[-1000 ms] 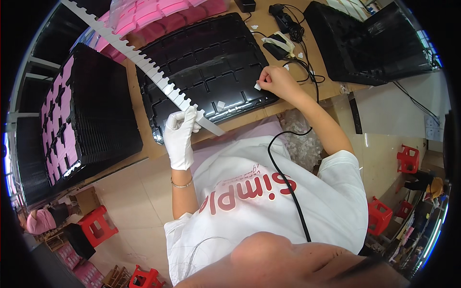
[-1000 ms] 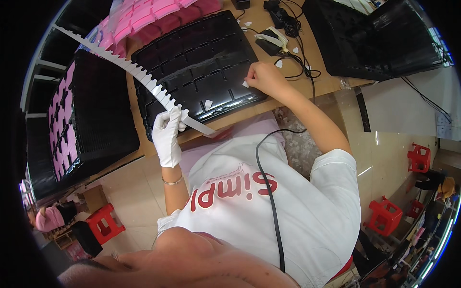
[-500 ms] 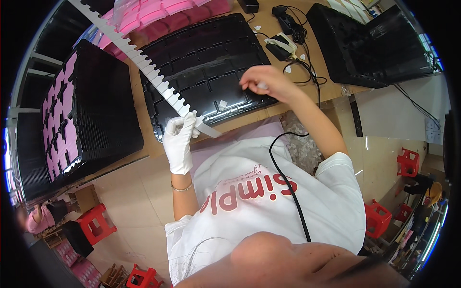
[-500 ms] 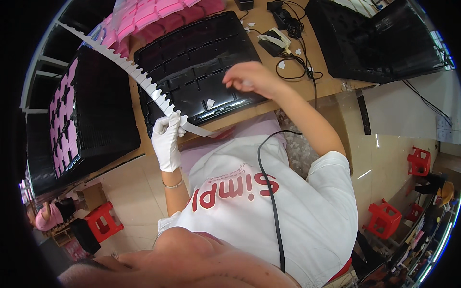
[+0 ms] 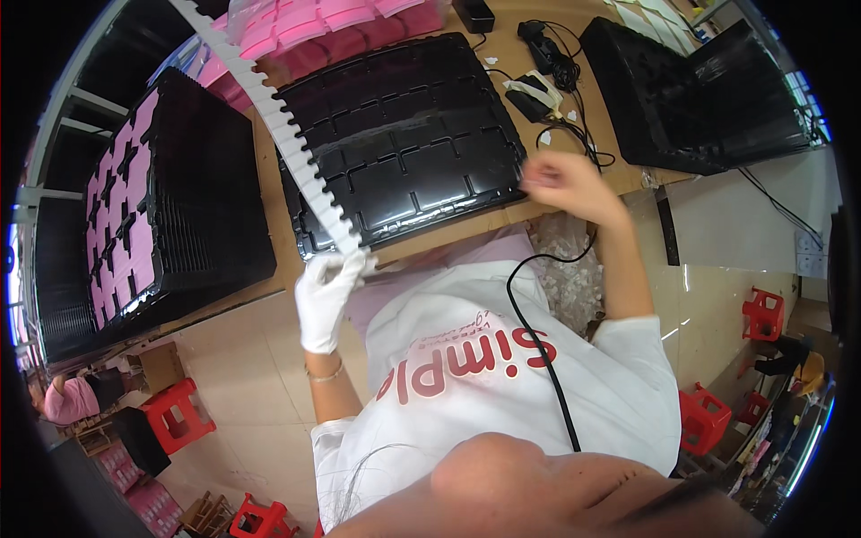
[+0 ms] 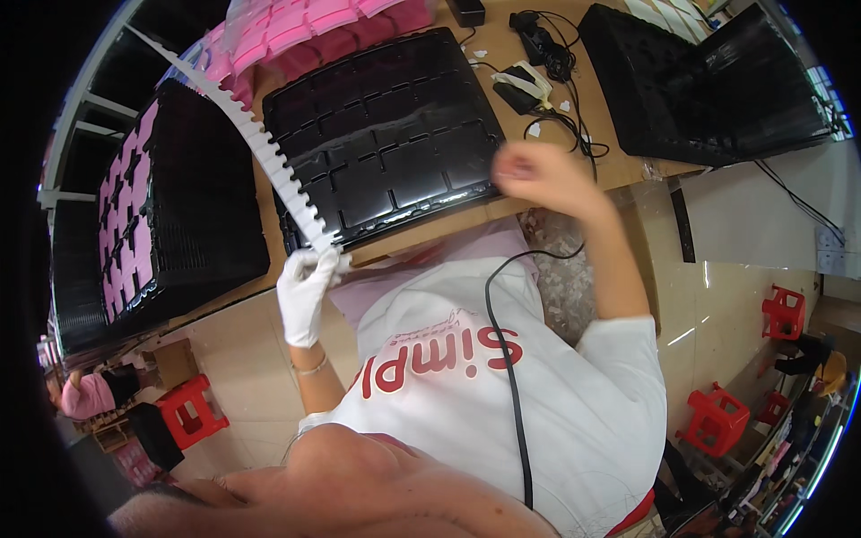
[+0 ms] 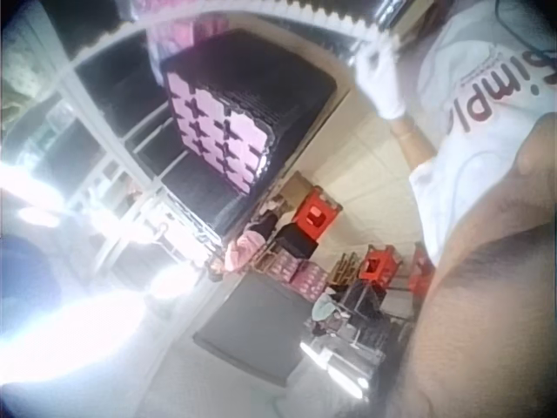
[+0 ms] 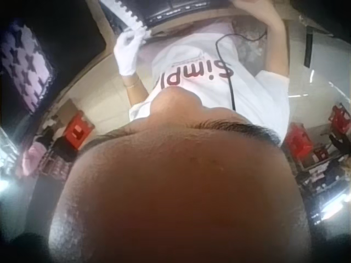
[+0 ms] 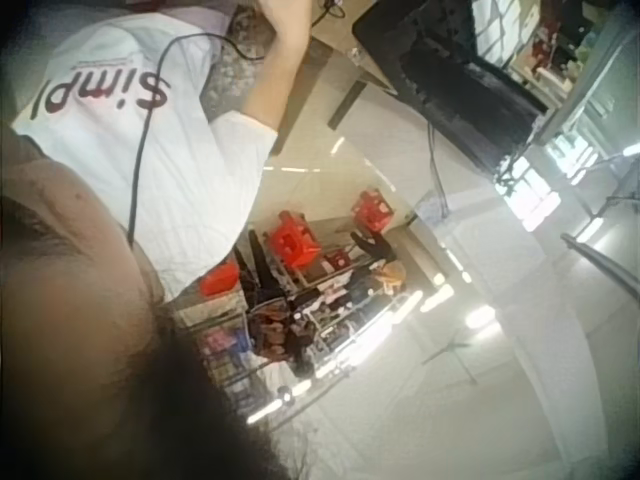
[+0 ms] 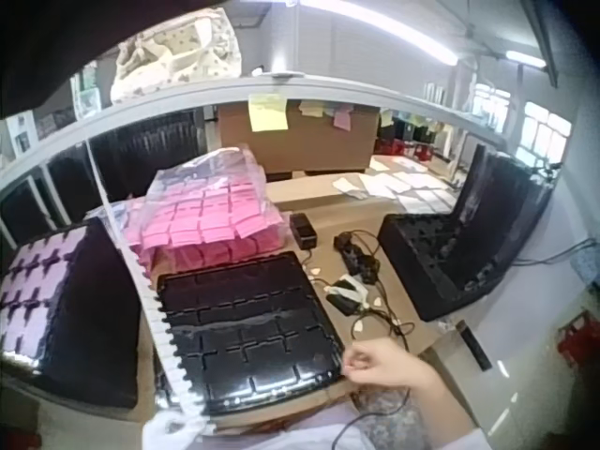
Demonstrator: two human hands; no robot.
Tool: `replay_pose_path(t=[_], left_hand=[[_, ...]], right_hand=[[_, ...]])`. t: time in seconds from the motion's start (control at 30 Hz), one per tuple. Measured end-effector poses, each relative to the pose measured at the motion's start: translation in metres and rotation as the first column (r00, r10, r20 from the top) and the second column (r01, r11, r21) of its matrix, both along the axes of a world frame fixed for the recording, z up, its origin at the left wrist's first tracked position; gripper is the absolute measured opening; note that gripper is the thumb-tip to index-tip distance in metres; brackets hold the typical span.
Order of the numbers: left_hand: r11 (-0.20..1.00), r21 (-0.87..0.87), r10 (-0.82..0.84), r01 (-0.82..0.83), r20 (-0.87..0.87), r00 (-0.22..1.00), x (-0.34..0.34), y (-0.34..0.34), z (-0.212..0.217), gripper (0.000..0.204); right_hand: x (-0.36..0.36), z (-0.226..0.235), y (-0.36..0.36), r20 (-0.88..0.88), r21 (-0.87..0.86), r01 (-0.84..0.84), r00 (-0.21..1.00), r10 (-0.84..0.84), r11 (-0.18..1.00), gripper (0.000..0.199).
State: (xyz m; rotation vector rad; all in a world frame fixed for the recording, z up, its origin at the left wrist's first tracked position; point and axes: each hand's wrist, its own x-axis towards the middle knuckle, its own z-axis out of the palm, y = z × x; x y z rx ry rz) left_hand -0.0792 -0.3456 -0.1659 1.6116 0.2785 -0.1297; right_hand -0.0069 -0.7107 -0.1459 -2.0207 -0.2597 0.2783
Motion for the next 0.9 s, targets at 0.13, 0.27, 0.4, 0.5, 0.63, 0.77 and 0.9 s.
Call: replay_pose_path(t=[0.13,0.27,0.4,0.5,0.63,0.77,0.9], left_hand=[[0.813,0.53,-0.37,0.242,0.149,0.917,-0.021,0.034,-0.002,0.016],[0.686,0.728,-0.113,0.021,0.078,0.991,-0.015,0.041,0.025,0.023],[0.478,0.85,-0.083,-0.222,0.296,0.952,0.03,0.043,0.021,0.021],[0.455,0.859,-0.133,-0.233,0.324,0.937,0.088,0.029,0.029,0.021],[0.758,0.652,-0.107,-0.002,0.127,0.986,0.172,0.01,0.055,0.034],[0.48,0.868,-0.409,-0.127,0.349,0.843,0.283,-0.017,0.015,0.033],[0.463,0.885,-0.459,-0.055,0.292,0.839,0.319,-0.029,0.012,0.032]], right_hand=[[-0.073,-0.017,-0.141,-0.077,-0.389,0.238,0.954,-0.289,0.89,0.02],[-0.149,-0.075,-0.191,0.293,-0.923,0.345,0.917,-0.27,0.169,0.025],[-0.104,-0.03,-0.151,0.563,-0.783,0.596,0.801,-0.207,0.179,0.016],[-0.013,0.023,-0.07,0.662,-0.355,0.571,0.713,-0.233,0.74,0.011],[0.134,0.052,0.04,0.761,-0.285,0.159,0.637,0.122,0.945,0.012],[0.287,0.023,0.115,0.851,-0.164,-0.038,0.499,0.161,0.986,0.017],[0.356,0.005,0.169,0.875,-0.328,0.078,0.4,0.272,0.941,0.021]])
